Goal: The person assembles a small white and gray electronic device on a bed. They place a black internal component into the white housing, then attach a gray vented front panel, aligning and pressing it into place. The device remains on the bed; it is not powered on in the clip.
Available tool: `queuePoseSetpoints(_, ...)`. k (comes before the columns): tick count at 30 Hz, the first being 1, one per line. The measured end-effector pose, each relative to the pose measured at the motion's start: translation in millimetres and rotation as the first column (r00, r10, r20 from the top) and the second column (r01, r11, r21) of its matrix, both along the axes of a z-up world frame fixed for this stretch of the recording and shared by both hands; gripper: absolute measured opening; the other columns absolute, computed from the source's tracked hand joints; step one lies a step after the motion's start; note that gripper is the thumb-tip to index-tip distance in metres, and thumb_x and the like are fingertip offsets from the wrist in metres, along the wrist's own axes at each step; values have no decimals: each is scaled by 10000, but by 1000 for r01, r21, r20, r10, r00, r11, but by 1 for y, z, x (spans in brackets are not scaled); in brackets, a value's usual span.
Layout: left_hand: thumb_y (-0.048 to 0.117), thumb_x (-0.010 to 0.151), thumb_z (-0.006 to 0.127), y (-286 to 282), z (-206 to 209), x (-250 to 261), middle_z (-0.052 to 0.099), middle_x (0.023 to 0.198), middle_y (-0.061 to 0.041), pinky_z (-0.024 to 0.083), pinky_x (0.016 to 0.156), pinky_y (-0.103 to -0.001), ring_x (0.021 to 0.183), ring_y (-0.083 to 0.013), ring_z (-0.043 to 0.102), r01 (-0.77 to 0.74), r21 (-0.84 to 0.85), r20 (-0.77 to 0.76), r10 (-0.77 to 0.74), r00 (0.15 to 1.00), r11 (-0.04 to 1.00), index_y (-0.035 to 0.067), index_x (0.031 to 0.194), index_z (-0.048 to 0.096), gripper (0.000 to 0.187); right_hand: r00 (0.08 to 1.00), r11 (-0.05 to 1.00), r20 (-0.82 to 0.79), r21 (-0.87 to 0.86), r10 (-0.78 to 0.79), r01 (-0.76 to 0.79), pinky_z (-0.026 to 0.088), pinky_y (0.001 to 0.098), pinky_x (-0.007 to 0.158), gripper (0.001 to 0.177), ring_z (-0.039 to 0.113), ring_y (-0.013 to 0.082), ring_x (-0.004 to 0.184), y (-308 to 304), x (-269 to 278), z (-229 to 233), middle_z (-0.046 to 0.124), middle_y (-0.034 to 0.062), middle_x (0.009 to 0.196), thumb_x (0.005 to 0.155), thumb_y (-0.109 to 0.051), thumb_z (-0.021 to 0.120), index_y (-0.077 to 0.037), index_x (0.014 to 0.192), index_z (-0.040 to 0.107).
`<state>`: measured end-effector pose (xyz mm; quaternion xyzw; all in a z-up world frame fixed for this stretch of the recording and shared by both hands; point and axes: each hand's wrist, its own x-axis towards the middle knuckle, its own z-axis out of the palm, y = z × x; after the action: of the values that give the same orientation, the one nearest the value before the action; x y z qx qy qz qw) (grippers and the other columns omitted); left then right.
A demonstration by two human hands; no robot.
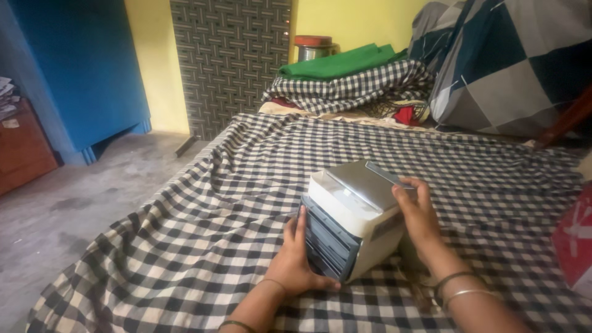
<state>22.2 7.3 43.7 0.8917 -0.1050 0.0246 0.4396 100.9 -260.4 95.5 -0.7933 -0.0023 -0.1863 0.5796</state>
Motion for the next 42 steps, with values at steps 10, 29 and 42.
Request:
queuePoseSetpoints(10,419,368,1062,-4,-14,24,-196,1647,-322,358,1197,-458,1544,-468,143,63,-15,118,-61,991,998,153,1576,-265,1814,999,1000,-39,-24,-15,14,433,447,1037,578,543,306,1268,3,-6,4,565,155,1380,898,-526,564,-239,1395,495)
queuePoseSetpoints(29,369,381,1023,4,-9,-4,58,1708,-169,241,1263,-385,1576,-316,160,-59,-213,36,68,997,975,121,1605,-145,1710,1000,993,-8,115,10,-9,234,529,1218,1148,212,335,1554,6,-43,-25,161,145,1710,778,-733,583,-180,1639,64)
queuePoseSetpoints(42,542,407,1000,-5,7,-3,52,1681,-205,139,1245,-567,1554,-361,166,-120,58,90,114,989,991,140,1605,-122,1690,981,722,189,-684,38,103,396,570,1041,1066,120,417,1512,54,-74,2,117,153,1667,576,-614,854,-224,1474,433)
